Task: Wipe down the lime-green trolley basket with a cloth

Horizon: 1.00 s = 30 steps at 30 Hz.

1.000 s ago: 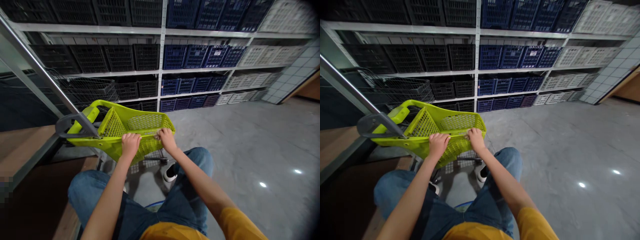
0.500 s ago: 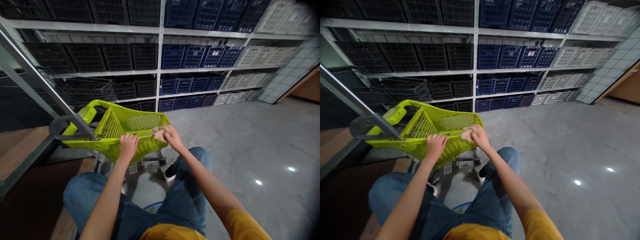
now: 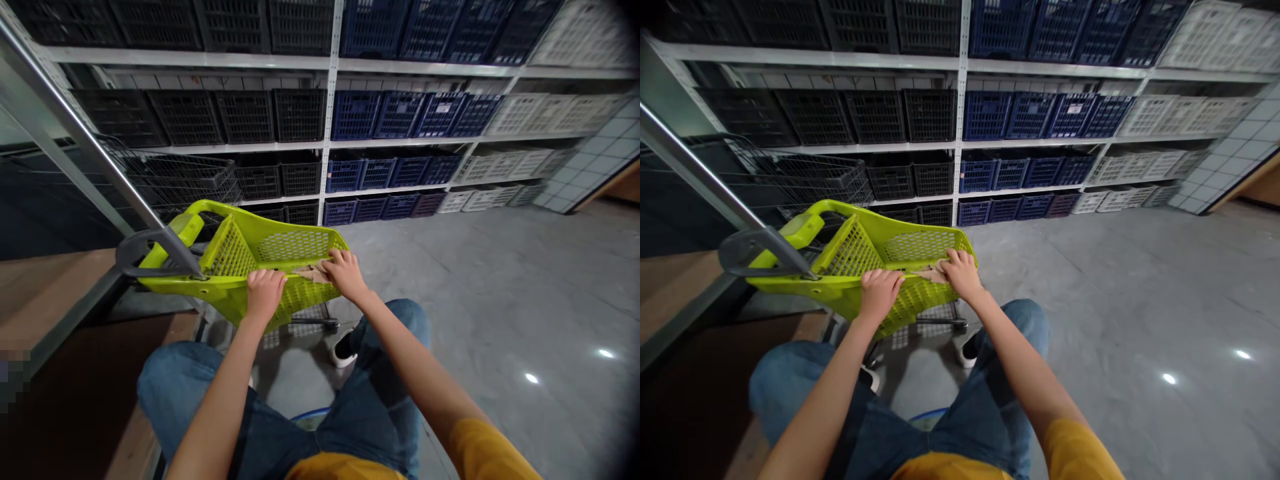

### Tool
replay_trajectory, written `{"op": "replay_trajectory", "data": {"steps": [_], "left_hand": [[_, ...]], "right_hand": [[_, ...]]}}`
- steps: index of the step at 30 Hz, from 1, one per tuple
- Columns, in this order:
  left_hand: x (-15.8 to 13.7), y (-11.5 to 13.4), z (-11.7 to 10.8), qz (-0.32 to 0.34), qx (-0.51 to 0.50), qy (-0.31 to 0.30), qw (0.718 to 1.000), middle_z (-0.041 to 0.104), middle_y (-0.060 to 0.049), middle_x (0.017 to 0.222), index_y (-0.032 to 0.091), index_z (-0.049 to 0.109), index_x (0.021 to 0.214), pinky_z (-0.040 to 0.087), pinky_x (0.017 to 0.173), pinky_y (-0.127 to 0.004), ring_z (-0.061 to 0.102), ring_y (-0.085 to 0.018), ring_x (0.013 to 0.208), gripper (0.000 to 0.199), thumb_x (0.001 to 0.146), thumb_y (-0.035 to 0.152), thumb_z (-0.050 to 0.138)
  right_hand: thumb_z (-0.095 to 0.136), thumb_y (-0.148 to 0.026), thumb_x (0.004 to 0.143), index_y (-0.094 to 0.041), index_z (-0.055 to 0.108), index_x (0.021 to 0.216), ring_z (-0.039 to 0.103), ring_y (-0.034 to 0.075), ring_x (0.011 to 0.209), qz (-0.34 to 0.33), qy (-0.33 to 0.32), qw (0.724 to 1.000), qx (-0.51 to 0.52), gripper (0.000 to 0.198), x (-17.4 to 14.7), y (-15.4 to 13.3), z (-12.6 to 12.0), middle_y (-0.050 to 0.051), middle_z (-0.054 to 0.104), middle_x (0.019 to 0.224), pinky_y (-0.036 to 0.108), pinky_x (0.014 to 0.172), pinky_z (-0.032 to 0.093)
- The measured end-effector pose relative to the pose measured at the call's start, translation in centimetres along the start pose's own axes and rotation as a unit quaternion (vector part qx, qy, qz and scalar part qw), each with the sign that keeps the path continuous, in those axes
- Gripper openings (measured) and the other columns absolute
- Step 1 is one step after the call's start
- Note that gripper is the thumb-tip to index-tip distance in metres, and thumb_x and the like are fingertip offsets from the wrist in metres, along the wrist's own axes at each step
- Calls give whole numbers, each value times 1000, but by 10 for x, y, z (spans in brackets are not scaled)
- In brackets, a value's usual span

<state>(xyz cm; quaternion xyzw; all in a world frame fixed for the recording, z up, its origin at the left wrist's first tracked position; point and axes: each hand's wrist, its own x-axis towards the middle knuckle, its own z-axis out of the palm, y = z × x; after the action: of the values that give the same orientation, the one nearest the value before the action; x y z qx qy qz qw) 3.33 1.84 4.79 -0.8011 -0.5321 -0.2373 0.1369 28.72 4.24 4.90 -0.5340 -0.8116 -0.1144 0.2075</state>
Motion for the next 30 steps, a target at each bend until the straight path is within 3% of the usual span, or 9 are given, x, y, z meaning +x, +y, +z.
{"op": "replay_trajectory", "data": {"steps": [4, 10, 15, 18, 20, 22, 25, 28, 30], "left_hand": [[1, 0, 0, -1, 5, -1, 1000, 72, -7, 94, 24, 69, 101, 33, 88, -43, 57, -26, 92, 28, 99, 36, 44], [1, 1, -1, -1, 19, -3, 1000, 72, -8, 93, 23, 69, 102, 33, 87, -43, 57, -27, 92, 29, 99, 36, 44], [1, -1, -1, 3, 15, 0, 1000, 73, -7, 94, 23, 70, 101, 33, 87, -42, 58, -26, 92, 31, 99, 38, 43], [1, -4, 2, 1, 11, 5, 1000, 73, -7, 93, 24, 70, 101, 33, 87, -43, 58, -26, 92, 32, 100, 38, 42], [1, -5, 4, 2, 9, 5, 1000, 73, -7, 94, 24, 70, 101, 32, 87, -43, 58, -26, 91, 32, 100, 38, 41], [1, -5, 5, 1, 8, 2, 1000, 73, -8, 94, 24, 70, 102, 32, 87, -43, 58, -27, 92, 33, 100, 38, 41], [2, -4, 4, -2, 11, -5, 1000, 73, -8, 95, 24, 70, 103, 32, 86, -44, 57, -27, 92, 33, 100, 39, 40], [4, -3, 1, -2, 23, -11, 1000, 73, -9, 94, 23, 70, 103, 32, 85, -44, 57, -28, 93, 34, 100, 38, 40], [4, -3, 1, -1, 29, -14, 999, 73, -9, 94, 23, 69, 103, 32, 85, -44, 57, -28, 93, 34, 100, 39, 39]], "right_hand": [[56, -17, 91, -15, 64, 106, 43, 25, 100, -53, -22, 998, 6, 18, 1, -28, 10, 12, 60, 115, 39, 88, 42], [49, -12, 95, -17, 65, 111, 46, 24, 115, -89, 57, 987, 124, 23, 8, -55, 37, 8, 63, 122, 41, 108, 39], [44, -16, 97, -19, 67, 109, 51, 24, 118, -125, 64, 980, 145, 26, -15, 9, 31, 10, 65, 119, 42, 109, 41], [43, -15, 95, -19, 67, 105, 55, 25, 112, -13, 97, 988, 119, 27, -43, 62, 30, 11, 66, 115, 43, 100, 47], [43, -13, 93, -19, 67, 103, 57, 26, 106, 62, 116, 986, 103, 27, -53, 75, 34, 12, 66, 113, 43, 94, 49], [44, -11, 91, -18, 68, 101, 55, 27, 107, 96, 139, 980, 106, 27, -50, 60, 41, 13, 66, 112, 44, 96, 47], [46, -10, 90, -19, 68, 103, 50, 27, 115, 76, 168, 972, 147, 27, -28, -2, 51, 12, 65, 111, 46, 104, 40], [48, -9, 89, -19, 66, 110, 46, 28, 117, 20, 135, 975, 176, 29, -6, -63, 53, 13, 61, 118, 46, 106, 38], [50, -7, 86, -16, 64, 115, 42, 29, 119, 1, 106, 979, 175, 33, -1, -80, 48, 15, 57, 125, 47, 106, 37]]}}
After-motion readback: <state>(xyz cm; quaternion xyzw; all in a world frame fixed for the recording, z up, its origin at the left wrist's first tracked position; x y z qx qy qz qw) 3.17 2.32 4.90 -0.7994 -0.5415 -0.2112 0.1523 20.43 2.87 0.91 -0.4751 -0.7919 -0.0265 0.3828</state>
